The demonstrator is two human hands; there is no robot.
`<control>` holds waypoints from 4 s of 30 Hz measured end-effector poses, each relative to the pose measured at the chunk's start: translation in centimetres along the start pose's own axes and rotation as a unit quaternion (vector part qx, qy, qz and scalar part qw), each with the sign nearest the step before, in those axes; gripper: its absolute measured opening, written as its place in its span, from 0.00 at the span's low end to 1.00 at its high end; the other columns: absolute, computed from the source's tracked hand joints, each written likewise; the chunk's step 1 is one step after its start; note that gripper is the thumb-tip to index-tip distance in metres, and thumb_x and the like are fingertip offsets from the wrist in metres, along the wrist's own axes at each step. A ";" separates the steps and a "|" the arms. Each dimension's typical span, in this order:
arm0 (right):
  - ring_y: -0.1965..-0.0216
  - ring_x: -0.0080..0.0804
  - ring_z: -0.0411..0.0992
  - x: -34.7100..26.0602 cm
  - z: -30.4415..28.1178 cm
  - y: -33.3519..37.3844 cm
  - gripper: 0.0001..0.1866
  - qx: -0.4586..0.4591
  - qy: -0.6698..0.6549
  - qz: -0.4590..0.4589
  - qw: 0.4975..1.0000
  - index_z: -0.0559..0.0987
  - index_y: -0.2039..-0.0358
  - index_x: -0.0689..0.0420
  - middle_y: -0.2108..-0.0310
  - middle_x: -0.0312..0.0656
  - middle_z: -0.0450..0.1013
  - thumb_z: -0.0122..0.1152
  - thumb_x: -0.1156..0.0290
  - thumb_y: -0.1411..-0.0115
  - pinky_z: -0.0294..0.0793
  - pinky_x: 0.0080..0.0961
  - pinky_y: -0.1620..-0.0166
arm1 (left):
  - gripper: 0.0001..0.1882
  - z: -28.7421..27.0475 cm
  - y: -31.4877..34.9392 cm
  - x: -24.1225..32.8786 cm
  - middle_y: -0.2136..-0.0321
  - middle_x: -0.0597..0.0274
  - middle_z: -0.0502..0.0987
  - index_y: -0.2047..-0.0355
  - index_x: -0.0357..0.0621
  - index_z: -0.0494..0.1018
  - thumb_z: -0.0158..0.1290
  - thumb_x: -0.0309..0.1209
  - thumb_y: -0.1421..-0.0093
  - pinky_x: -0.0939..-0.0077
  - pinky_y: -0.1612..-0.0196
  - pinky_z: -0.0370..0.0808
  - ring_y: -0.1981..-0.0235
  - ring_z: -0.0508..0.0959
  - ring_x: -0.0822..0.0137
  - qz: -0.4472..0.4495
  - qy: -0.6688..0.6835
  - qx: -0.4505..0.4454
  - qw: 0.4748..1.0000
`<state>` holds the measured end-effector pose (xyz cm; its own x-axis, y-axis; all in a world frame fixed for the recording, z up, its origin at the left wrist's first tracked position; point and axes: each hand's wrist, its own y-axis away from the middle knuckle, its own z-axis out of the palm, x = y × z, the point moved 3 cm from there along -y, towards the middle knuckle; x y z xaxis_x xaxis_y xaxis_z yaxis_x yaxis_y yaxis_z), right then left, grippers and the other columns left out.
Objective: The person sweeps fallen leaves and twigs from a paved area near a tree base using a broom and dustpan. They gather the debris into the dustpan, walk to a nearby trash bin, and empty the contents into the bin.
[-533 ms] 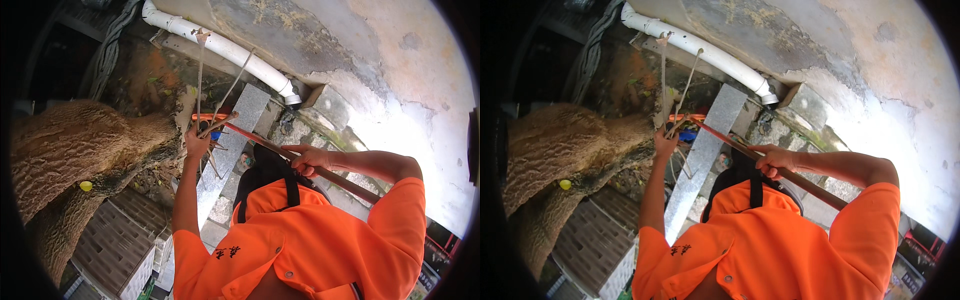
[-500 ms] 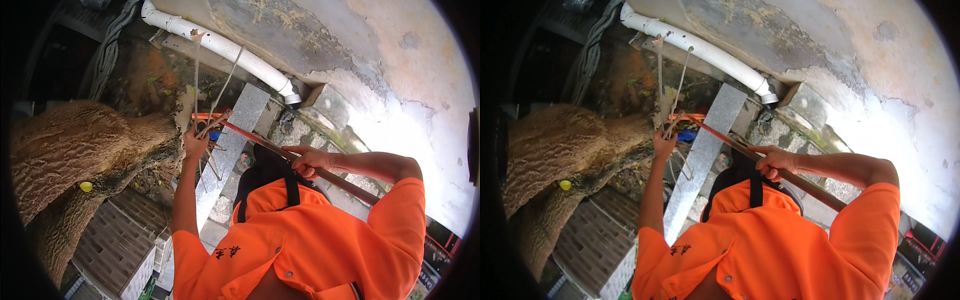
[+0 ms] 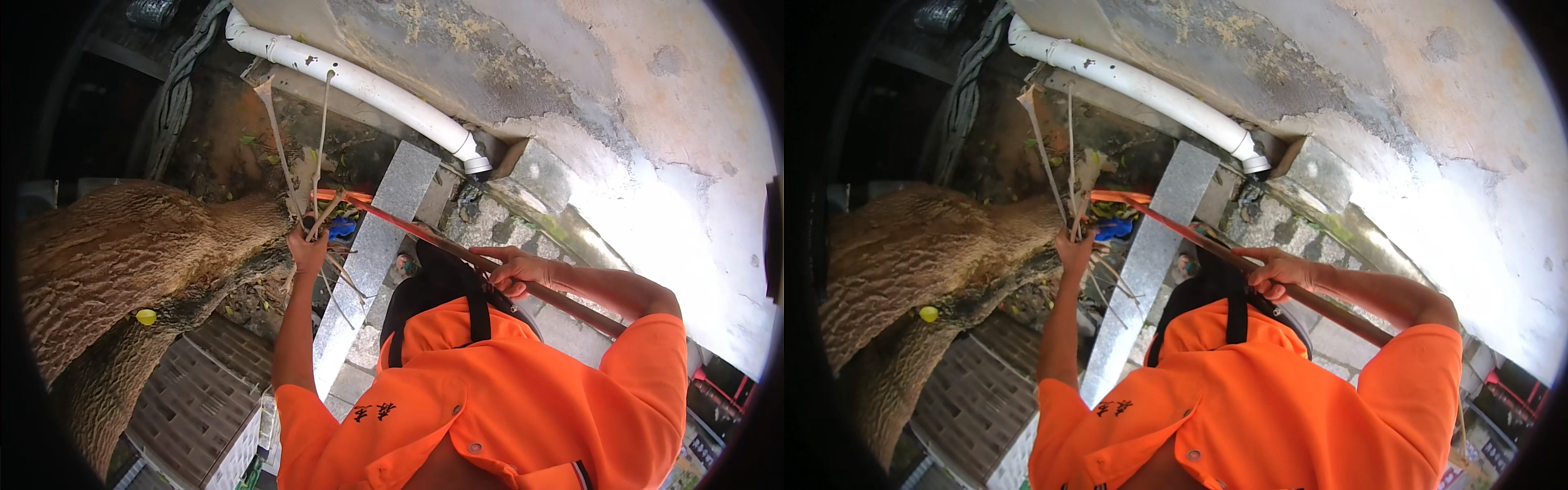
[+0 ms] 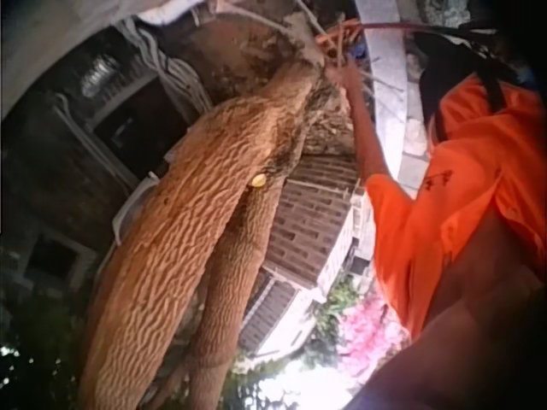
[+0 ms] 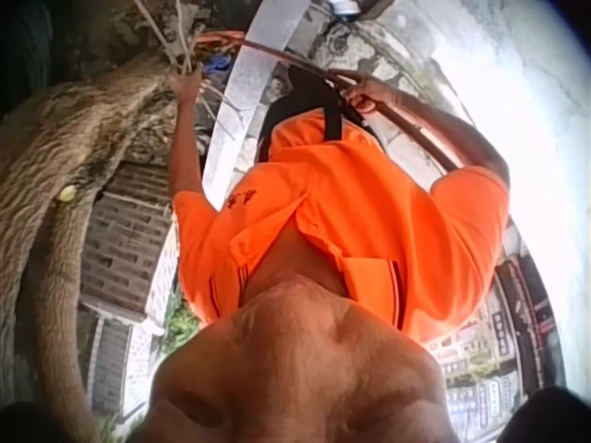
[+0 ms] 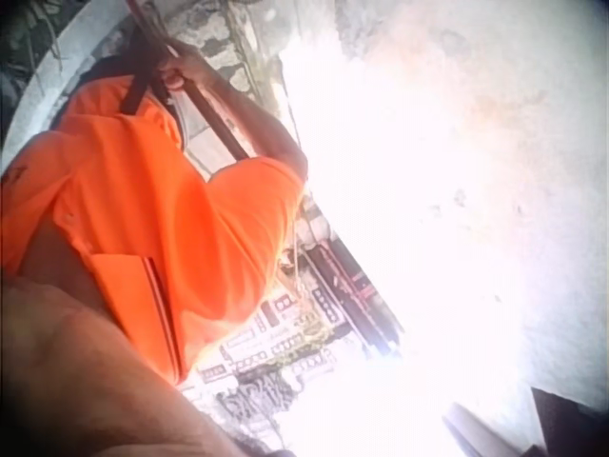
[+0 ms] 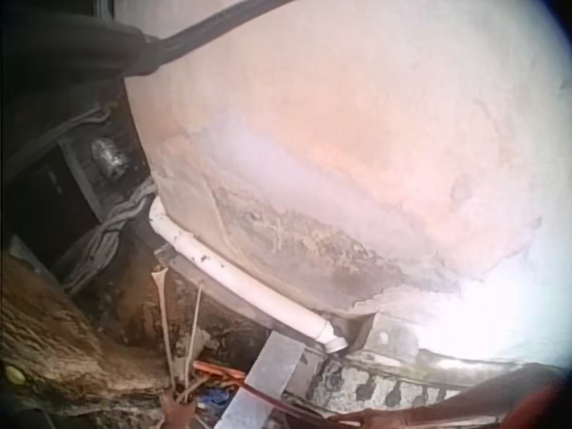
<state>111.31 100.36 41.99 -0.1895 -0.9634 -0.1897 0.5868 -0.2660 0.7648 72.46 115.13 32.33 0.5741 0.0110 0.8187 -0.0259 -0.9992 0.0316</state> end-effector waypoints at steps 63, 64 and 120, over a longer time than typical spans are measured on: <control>0.90 0.19 0.59 1.2 5.3 8.0 0.43 -0.032 0.289 0.057 0.955 0.44 0.33 0.48 0.87 0.31 0.60 0.49 0.81 0.46 0.57 0.18 0.86 | 0.15 -7.5 11.9 4.3 0.71 0.65 0.74 0.67 0.37 0.72 0.57 0.13 0.57 0.78 0.65 0.71 0.71 0.72 0.76 0.050 0.152 0.078 0.984; 0.89 0.18 0.59 1.1 5.8 8.6 0.42 -0.021 0.300 0.070 0.951 0.44 0.33 0.48 0.88 0.30 0.59 0.48 0.81 0.46 0.57 0.18 0.86 | 0.15 -8.3 13.7 4.2 0.70 0.64 0.74 0.68 0.37 0.72 0.57 0.12 0.58 0.77 0.63 0.71 0.71 0.73 0.75 -0.001 0.184 0.083 0.979; 0.90 0.15 0.57 -7.6 14.0 -3.3 0.20 0.120 0.273 -0.008 0.955 0.65 0.49 0.50 0.84 0.30 0.62 0.47 0.80 0.41 0.53 0.18 0.90 | 0.14 -15.6 45.9 -2.4 0.73 0.66 0.71 0.67 0.39 0.71 0.54 0.15 0.56 0.83 0.72 0.68 0.74 0.69 0.76 -0.189 0.195 0.521 0.809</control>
<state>99.77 109.06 49.50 0.2796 -0.8509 -0.4448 0.3784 -0.3281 0.8655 57.10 69.88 40.74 0.0725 0.1310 0.9887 0.9122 -0.4096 -0.0126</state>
